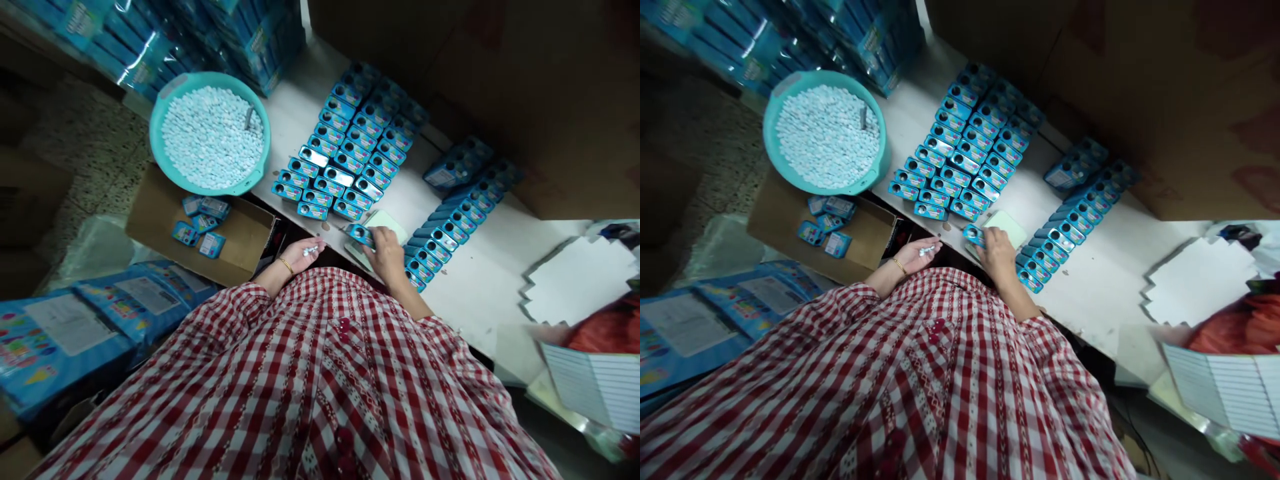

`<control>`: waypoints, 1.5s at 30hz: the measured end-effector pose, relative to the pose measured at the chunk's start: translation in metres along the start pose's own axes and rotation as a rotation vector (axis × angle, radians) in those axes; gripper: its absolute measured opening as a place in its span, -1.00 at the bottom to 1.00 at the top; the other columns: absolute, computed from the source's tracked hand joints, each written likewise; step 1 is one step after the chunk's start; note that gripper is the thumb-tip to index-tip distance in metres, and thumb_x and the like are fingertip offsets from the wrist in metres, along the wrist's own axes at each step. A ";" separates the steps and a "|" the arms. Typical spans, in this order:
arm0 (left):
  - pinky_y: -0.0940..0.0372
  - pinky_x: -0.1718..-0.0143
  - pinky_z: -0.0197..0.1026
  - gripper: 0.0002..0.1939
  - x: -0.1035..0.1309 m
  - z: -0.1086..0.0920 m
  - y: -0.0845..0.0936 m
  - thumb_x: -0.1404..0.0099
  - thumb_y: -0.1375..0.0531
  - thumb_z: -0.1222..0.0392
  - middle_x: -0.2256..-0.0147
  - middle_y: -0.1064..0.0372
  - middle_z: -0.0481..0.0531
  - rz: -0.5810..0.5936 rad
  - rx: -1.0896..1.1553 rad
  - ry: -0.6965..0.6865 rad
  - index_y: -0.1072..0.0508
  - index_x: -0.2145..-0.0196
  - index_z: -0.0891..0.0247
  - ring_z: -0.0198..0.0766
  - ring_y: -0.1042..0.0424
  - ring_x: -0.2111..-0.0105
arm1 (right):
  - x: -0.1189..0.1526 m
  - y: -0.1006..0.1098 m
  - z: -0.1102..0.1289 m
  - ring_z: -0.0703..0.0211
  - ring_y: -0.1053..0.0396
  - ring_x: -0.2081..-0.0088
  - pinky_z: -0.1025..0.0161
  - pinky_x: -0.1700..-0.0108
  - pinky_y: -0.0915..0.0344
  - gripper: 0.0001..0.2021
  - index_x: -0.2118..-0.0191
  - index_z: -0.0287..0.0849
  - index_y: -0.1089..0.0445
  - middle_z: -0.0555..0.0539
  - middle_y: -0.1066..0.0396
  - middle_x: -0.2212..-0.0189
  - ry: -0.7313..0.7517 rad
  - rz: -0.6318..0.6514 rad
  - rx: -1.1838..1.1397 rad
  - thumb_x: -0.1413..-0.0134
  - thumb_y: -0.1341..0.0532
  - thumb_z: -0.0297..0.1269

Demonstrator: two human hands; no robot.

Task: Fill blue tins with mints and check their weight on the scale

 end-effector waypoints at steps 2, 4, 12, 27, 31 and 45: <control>-0.20 0.62 -0.48 -0.71 -0.004 0.006 -0.003 -0.11 -0.04 0.59 0.50 -0.41 0.12 0.021 -0.046 0.042 -0.45 0.26 0.46 -0.43 -0.39 0.55 | -0.018 -0.020 0.025 -0.08 -0.23 0.12 0.03 0.14 -0.32 -0.62 -0.04 -0.19 -0.27 -0.25 -0.31 0.10 0.039 0.021 -0.019 -0.09 -0.14 -0.24; -0.12 0.67 -0.50 -0.74 -0.009 0.011 -0.011 -0.11 -0.03 0.60 0.53 -0.38 0.10 0.040 -0.083 0.074 -0.45 0.32 0.46 -0.46 -0.34 0.60 | -0.035 -0.040 0.041 -0.09 -0.24 0.13 0.02 0.17 -0.33 -0.63 -0.03 -0.23 -0.28 -0.28 -0.33 0.11 0.029 0.027 0.002 -0.08 -0.14 -0.28; -0.07 0.71 -0.48 -0.80 -0.042 0.002 -0.046 -0.11 -0.06 0.60 0.58 -0.35 0.07 -0.016 -0.178 0.047 -0.34 0.53 0.40 -0.46 -0.29 0.65 | -0.045 -0.011 -0.008 -0.06 -0.23 0.08 -0.02 0.08 -0.27 -0.66 -0.04 -0.19 -0.30 -0.27 -0.30 0.02 0.074 -0.043 0.079 -0.16 -0.07 -0.27; -0.05 0.71 -0.49 -0.80 -0.024 0.016 -0.024 -0.13 -0.05 0.59 0.57 -0.32 0.06 -0.096 -0.097 -0.036 -0.43 0.35 0.50 -0.48 -0.26 0.63 | -0.120 0.069 -0.202 -0.05 -0.10 0.06 0.05 0.13 0.01 -0.69 0.14 -0.28 -0.43 -0.30 -0.22 -0.03 -0.224 0.088 0.600 -0.18 0.04 -0.41; 0.03 0.73 -0.46 -0.78 -0.031 0.040 -0.033 -0.11 -0.09 0.58 0.59 -0.31 0.04 -0.089 -0.181 -0.055 -0.46 0.30 0.48 -0.49 -0.20 0.66 | -0.090 0.079 -0.166 -0.02 -0.12 0.13 0.07 0.12 0.01 -0.71 0.15 -0.22 -0.42 -0.25 -0.27 0.06 -0.053 0.074 0.614 -0.13 0.01 -0.43; 0.09 0.70 -0.43 -0.43 -0.087 0.044 -0.072 -0.16 -0.10 0.50 0.63 -0.17 -0.15 0.009 -0.615 -0.065 -0.20 -0.15 0.40 -0.50 -0.05 0.70 | 0.021 0.012 -0.025 0.00 -0.17 0.00 0.06 0.00 -0.12 -0.72 0.00 -0.15 -0.34 -0.20 -0.26 -0.08 0.051 0.126 0.223 -0.20 -0.05 -0.33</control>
Point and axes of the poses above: each hand's wrist, its own x-axis away from the middle knuckle, its own y-axis out of the back of the hand, z = x × y, the point moved 8 cm from there along -x, towards the middle knuckle
